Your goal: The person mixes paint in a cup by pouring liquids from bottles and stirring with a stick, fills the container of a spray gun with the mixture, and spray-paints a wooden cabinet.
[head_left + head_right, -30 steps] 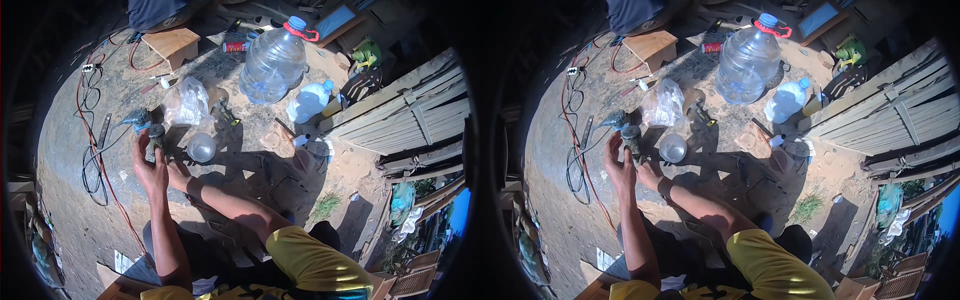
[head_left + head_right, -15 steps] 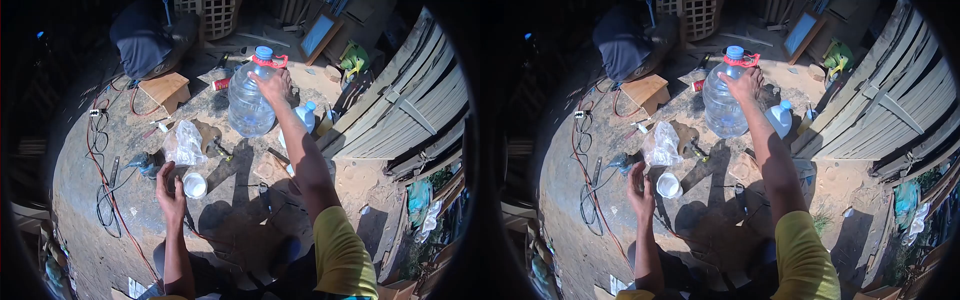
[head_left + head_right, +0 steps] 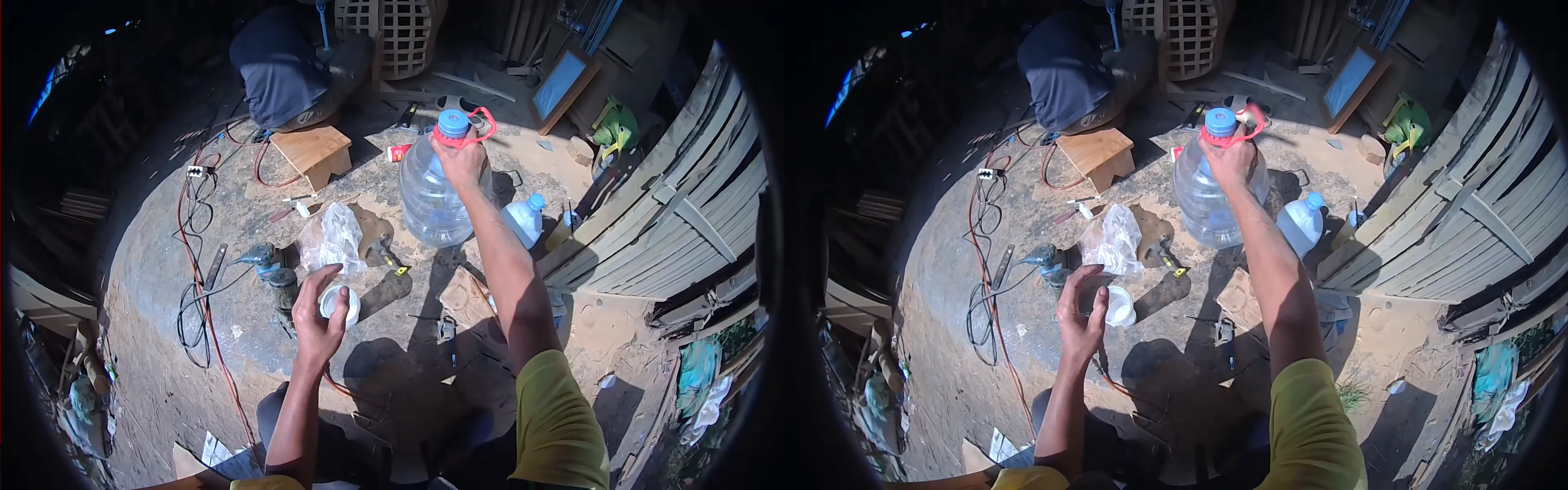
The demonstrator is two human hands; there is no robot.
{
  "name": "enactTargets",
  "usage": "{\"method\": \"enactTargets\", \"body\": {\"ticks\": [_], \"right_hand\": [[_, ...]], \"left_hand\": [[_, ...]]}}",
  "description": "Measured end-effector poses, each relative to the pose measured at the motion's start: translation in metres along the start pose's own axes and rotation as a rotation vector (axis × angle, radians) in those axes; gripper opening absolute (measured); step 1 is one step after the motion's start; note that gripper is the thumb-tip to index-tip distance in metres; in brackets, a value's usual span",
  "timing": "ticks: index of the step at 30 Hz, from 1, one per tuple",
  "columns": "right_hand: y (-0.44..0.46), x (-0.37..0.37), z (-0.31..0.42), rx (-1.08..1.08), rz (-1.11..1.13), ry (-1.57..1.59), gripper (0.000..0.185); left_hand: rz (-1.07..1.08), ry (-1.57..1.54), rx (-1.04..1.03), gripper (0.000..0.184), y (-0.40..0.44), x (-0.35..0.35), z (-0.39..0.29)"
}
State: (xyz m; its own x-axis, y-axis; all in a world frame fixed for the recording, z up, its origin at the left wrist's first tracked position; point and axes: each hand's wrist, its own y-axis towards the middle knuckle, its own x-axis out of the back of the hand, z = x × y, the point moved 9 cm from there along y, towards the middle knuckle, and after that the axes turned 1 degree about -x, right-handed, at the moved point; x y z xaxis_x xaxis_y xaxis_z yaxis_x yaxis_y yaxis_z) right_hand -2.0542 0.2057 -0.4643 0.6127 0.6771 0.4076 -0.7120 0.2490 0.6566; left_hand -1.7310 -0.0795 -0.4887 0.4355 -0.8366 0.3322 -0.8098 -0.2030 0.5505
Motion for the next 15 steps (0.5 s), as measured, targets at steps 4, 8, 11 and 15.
{"method": "enactTargets", "body": {"ticks": [4,8,11,15], "right_hand": [[-0.002,0.051,0.047,-0.063,0.043,0.095,0.072],[0.002,0.108,0.112,-0.001,0.124,0.020,0.066],[-0.003,0.145,0.149,0.094,0.201,0.029,0.063],[-0.044,0.204,0.172,0.004,0.379,-0.005,0.057]], "left_hand": [[0.092,-0.030,-0.288,0.047,0.106,-0.018,-0.095],[0.199,-0.086,-0.579,0.061,0.192,-0.068,-0.155],[0.432,-0.100,-0.554,0.061,0.226,-0.102,-0.182],[0.881,-0.268,-0.287,0.050,0.195,-0.103,-0.216]]}}
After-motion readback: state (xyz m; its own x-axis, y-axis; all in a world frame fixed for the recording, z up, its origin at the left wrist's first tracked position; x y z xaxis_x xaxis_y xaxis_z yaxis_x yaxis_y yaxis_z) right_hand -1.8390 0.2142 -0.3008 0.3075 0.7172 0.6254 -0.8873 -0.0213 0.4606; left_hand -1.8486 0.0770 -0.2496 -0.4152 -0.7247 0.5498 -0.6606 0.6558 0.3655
